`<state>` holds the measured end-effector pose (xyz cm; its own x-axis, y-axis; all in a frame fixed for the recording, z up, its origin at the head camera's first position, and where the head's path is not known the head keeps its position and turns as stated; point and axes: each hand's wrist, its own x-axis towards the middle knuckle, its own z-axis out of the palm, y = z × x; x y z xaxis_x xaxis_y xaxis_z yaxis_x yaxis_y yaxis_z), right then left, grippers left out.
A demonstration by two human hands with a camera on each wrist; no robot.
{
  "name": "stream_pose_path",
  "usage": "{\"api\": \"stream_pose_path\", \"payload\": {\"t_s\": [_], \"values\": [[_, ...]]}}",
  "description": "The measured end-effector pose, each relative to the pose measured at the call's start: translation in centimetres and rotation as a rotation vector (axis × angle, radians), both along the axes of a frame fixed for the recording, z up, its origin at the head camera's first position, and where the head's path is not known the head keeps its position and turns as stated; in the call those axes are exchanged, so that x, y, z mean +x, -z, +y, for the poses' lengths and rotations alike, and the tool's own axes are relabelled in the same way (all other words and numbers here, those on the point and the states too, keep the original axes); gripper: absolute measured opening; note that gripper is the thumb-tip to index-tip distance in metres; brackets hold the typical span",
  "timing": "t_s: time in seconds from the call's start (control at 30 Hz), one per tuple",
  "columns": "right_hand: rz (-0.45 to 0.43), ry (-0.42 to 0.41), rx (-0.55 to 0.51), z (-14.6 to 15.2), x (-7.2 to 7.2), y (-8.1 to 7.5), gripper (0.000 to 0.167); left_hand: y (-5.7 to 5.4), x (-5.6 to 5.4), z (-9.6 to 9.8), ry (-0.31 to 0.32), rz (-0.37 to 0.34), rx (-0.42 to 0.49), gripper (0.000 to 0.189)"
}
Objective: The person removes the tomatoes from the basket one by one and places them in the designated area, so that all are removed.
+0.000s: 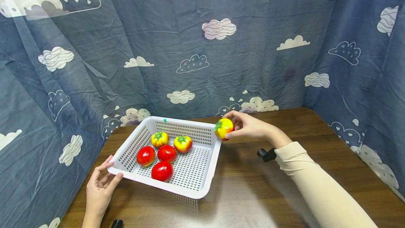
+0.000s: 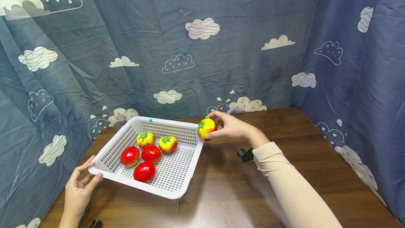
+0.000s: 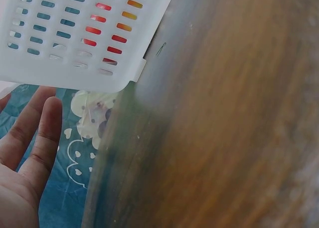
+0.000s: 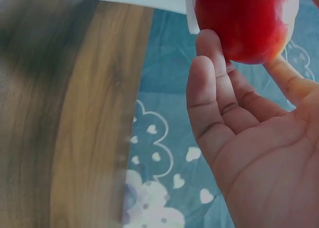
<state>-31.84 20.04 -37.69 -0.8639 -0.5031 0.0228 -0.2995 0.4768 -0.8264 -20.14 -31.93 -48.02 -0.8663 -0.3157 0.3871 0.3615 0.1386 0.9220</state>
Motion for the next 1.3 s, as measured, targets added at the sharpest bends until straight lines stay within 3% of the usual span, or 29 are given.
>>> {"api": "stream_pose_path", "payload": {"t_s": [0.53, 1.3], "values": [[-0.034, 0.042, -0.124, 3.6, -0.7, 2.9, 0.07, 0.1, 0.0, -0.1, -0.001, 0.003, -0.002, 0.051], [-0.142, 0.039, -0.175, 5.9, -1.3, 7.7, 0.073, 0.0, -0.1, -0.1, -0.004, 0.001, -0.003, 0.05]]}}
